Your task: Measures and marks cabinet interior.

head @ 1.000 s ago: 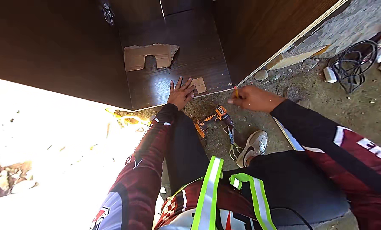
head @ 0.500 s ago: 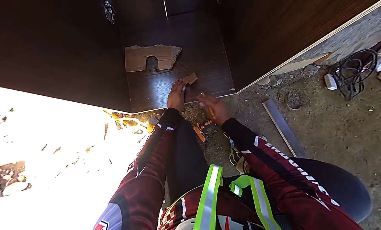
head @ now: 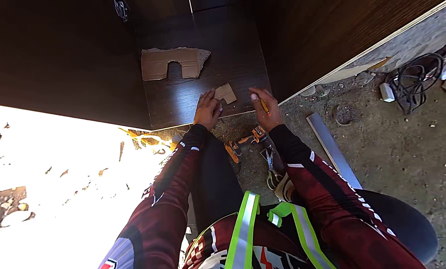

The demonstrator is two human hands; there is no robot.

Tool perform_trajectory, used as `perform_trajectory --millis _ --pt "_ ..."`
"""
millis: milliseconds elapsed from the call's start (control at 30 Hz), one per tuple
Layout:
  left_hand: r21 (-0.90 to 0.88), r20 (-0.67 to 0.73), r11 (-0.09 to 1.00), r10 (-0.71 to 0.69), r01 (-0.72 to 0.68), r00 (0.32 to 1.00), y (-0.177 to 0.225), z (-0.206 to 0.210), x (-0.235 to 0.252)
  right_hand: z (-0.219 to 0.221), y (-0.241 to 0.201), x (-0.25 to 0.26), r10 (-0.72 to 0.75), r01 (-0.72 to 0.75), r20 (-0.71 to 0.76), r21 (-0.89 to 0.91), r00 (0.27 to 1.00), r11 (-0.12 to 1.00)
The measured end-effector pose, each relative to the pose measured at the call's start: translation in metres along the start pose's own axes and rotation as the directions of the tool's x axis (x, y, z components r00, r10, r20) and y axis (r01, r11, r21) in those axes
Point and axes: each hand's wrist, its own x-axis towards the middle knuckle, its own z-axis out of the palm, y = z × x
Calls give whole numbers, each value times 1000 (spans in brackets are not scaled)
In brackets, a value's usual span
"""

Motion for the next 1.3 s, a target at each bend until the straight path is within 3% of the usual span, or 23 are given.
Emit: perform_trajectory --millis 200,400,467,533,600,667,733,767,800,867,933,967,1000,1067,1100,1167,1300 --pt "-18 58 993 121 -120 991 1 1 -1 25 -8 -3 -42 6 161 220 986 976" --pt "-16 97 986 168 -167 981 0 5 -1 23 6 0 92 -148 197 292 976 945" --pt "-39 80 988 155 -152 985 -6 1 -2 29 7 1 100 -148 179 281 979 948" --pt "-97 26 991 96 -93 995 -8 -2 -5 24 8 0 11 -38 227 116 974 993" --pt "-104 -13 995 11 -12 1000 -3 -1 -6 -4 5 -1 -72 178 460 -191 885 965" --pt "-50 -33 998 -34 32 999 1 0 -5 -44 -16 0 -44 386 728 -311 684 868" --pt "-13 -85 995 -102 101 991 10 -1 -2 -94 -34 -10 38 408 839 -303 543 861" --pt "-5 -124 989 -149 150 981 15 -2 0 -122 -33 -20 89 348 846 -309 525 885" --pt "8 -155 979 -199 202 968 20 -2 1 -152 -21 -33 138 265 826 -327 546 907" --pt "62 -192 957 -267 283 944 28 -3 6 -214 31 -75 299 9 672 -414 677 910" --pt "165 -185 931 -294 324 938 33 -6 22 -269 100 -138 549 -388 280 -467 788 795" --pt "228 -170 912 -309 343 936 35 -10 32 -288 136 -173 666 -587 42 -434 745 683" --pt "271 -152 894 -326 357 933 37 -14 43 -301 170 -207 771 -750 -138 -386 622 537" --pt "309 -102 872 -366 379 925 36 -22 69 -305 217 -264 900 -924 -283 -290 332 249" --pt "308 -65 874 -374 375 925 34 -26 83 -301 235 -285 926 -944 -285 -285 249 166" --pt "282 15 888 -382 363 924 30 -35 104 -288 266 -309 934 -931 -275 -344 226 124" --pt "150 133 894 -441 422 888 54 -53 120 -267 308 -327 904 -873 -286 -461 319 162"
